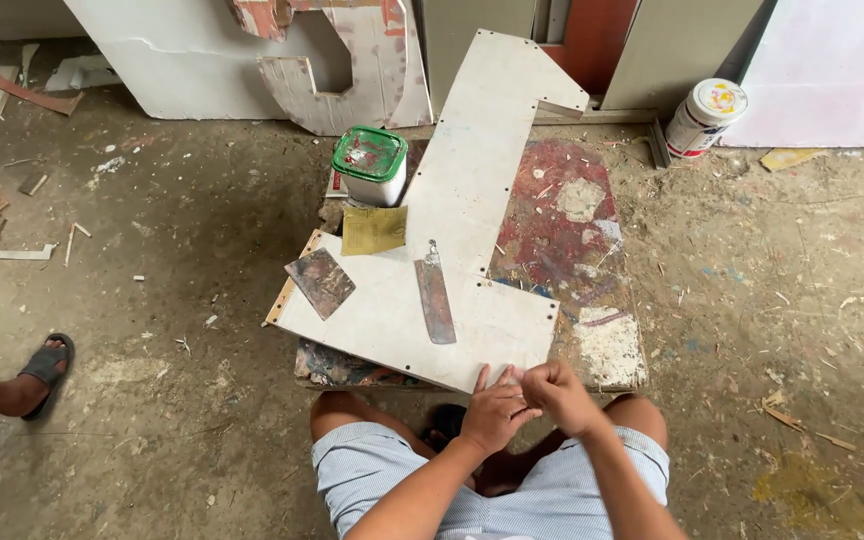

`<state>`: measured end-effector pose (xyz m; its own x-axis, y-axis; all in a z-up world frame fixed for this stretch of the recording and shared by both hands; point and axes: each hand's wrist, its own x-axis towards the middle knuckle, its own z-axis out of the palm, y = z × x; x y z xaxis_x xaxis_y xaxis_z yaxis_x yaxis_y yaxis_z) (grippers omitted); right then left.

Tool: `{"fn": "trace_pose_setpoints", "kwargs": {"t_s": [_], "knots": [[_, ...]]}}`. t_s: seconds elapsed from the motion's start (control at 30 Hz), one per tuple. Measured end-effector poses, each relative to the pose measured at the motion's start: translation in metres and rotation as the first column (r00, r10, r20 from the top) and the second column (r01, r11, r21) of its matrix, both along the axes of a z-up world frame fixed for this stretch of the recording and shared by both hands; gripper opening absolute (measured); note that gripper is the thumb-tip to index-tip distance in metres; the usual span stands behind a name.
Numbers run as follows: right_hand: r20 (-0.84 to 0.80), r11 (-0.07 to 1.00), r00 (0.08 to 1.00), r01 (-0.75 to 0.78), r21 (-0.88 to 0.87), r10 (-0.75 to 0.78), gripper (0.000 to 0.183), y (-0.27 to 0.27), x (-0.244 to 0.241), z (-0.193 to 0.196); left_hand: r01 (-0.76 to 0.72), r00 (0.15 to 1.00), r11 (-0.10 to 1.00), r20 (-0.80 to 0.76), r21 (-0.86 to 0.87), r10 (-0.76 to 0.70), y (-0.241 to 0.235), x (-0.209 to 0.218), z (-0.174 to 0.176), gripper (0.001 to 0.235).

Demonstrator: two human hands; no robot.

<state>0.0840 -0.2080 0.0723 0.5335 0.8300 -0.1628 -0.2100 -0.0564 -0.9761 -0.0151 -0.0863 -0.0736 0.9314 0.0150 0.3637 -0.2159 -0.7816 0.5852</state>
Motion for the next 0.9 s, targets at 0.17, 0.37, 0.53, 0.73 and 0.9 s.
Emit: {"fn": "trace_pose_setpoints", "kwargs": {"t_s": [0.17, 0.37, 0.53, 0.73, 0.9], "knots": [[-0.105, 0.980, 0.977, 0.174, -0.094, -0.184, 0.044, 0.007, 0.012, 0.031, -0.049, 0.996, 0.999, 0.067, -0.017, 0.050, -0.004, 0.003, 0.002, 0.020], [0.170, 0.645, 0.656, 0.754, -0.125, -0.735, 0.037, 0.033, -0.060, 0.023, -0.032, 0.995, 0.999, 0.091, -0.011, 0.033, -0.002, -0.001, 0.004, 0.009], [0.389, 0.856, 0.807, 0.511, -0.084, -0.444, 0.061, 0.019, -0.015, 0.017, 0.005, 0.991, 1.000, 0.131, 0.006, -0.006, 0.004, -0.002, 0.007, 0.013], [0.112, 0.914, 0.954, 0.298, -0.276, -0.277, 0.041, 0.020, 0.007, 0.046, -0.080, 0.977, 0.996, 0.201, 0.050, 0.069, -0.002, 0.003, 0.008, 0.020], [0.043, 0.625, 0.625, 0.780, 0.006, -0.780, 0.045, 0.029, -0.051, 0.030, -0.075, 0.977, 0.996, 0.203, 0.042, 0.064, -0.002, 0.001, 0.003, 0.014]]}}
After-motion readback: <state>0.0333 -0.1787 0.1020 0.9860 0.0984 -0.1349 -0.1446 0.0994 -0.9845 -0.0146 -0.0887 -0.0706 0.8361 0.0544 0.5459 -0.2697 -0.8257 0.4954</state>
